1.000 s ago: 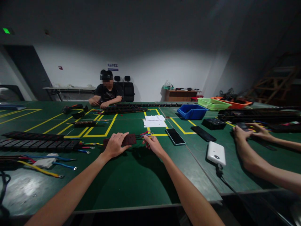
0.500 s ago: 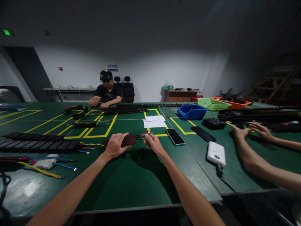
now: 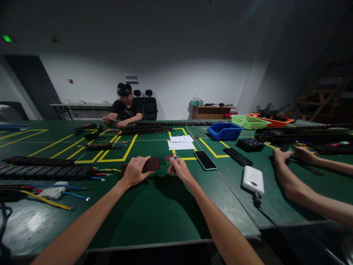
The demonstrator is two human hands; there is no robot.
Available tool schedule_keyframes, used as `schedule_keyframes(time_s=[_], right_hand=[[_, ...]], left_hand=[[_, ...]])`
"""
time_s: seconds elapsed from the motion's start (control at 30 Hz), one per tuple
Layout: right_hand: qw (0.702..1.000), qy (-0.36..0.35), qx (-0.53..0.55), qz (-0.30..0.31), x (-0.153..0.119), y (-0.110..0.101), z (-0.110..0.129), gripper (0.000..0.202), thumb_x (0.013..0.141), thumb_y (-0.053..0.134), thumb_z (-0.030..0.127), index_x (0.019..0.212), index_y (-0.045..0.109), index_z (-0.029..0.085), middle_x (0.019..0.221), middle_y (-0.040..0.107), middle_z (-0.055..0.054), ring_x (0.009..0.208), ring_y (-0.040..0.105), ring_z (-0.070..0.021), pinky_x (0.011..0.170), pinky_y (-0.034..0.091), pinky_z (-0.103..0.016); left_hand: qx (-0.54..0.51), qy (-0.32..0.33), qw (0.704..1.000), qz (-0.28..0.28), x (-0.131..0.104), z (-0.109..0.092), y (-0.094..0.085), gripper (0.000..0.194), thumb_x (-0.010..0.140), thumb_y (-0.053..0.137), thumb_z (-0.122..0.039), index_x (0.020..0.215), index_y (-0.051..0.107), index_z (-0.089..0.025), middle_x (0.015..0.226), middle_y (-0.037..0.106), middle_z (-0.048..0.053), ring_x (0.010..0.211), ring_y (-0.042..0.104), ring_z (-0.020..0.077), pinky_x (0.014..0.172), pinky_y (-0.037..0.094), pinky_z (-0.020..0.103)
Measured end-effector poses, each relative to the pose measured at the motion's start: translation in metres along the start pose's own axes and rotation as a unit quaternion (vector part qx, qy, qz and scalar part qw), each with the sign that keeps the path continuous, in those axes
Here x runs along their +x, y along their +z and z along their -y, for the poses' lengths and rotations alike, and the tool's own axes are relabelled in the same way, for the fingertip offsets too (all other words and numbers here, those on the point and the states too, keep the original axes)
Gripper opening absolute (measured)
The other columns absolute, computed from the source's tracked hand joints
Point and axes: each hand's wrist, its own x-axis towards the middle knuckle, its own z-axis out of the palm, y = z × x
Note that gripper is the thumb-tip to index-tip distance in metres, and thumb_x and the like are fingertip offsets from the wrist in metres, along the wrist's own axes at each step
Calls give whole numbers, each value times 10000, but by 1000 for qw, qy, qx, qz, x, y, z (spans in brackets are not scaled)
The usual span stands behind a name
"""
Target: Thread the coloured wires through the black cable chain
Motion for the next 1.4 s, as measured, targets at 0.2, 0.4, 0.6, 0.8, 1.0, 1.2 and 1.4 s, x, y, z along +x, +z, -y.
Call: schedule_keyframes(time_s=[0.2,0.4,0.6,0.8,1.0,1.2,1.4], right_hand=[[997,21,66,-25,-2,0,4,580,779,604,756,833,614,178,635,666,-24,465,519,-109,423,350,-212],[998,11,57,-23,-3,1,0,588,818,568,757,830,628,172,542,583,10,441,490,-106,419,360,-211],[1000,-10,9,-28,-1,4,-12,643,878,458,768,749,644,166,552,587,-13,454,501,-118,415,360,-221],[999,-37,-32,-17,2,3,-20,693,930,379,742,599,604,176,504,551,-26,456,506,-124,436,371,-230],[998,-38,-31,-29,1,2,-18,678,933,408,720,600,614,167,502,541,-22,456,505,-118,442,369,-226],[998,-7,28,-54,-1,3,-10,677,849,486,781,850,710,142,568,596,-21,439,484,-110,409,346,-219],[998,-35,-3,-49,-1,5,-11,723,884,397,793,605,624,166,500,570,-50,421,483,-116,412,343,-231]], left_hand=[[-4,2,1000,-23,0,1,1,696,902,552,-646,1377,520,-138,1112,668,148,998,609,307,865,431,438],[-7,7,1000,-28,0,1,2,691,910,532,-653,1366,520,-134,1112,666,150,994,608,308,862,432,442],[-5,15,1000,-21,0,1,1,685,909,535,-653,1350,527,-129,1112,669,149,983,613,306,853,431,434],[-14,17,1000,-14,1,0,0,689,903,538,-660,1352,530,-137,1122,670,147,984,614,304,850,432,435],[-17,16,1000,-14,1,0,-1,693,902,541,-658,1357,525,-136,1117,667,146,980,614,302,851,438,436],[-14,16,1000,-16,0,1,0,706,898,540,-672,1353,521,-132,1121,669,152,983,614,306,861,439,442],[-12,22,1000,-12,0,0,1,713,894,550,-668,1341,525,-114,1118,670,155,980,615,308,852,441,445]])
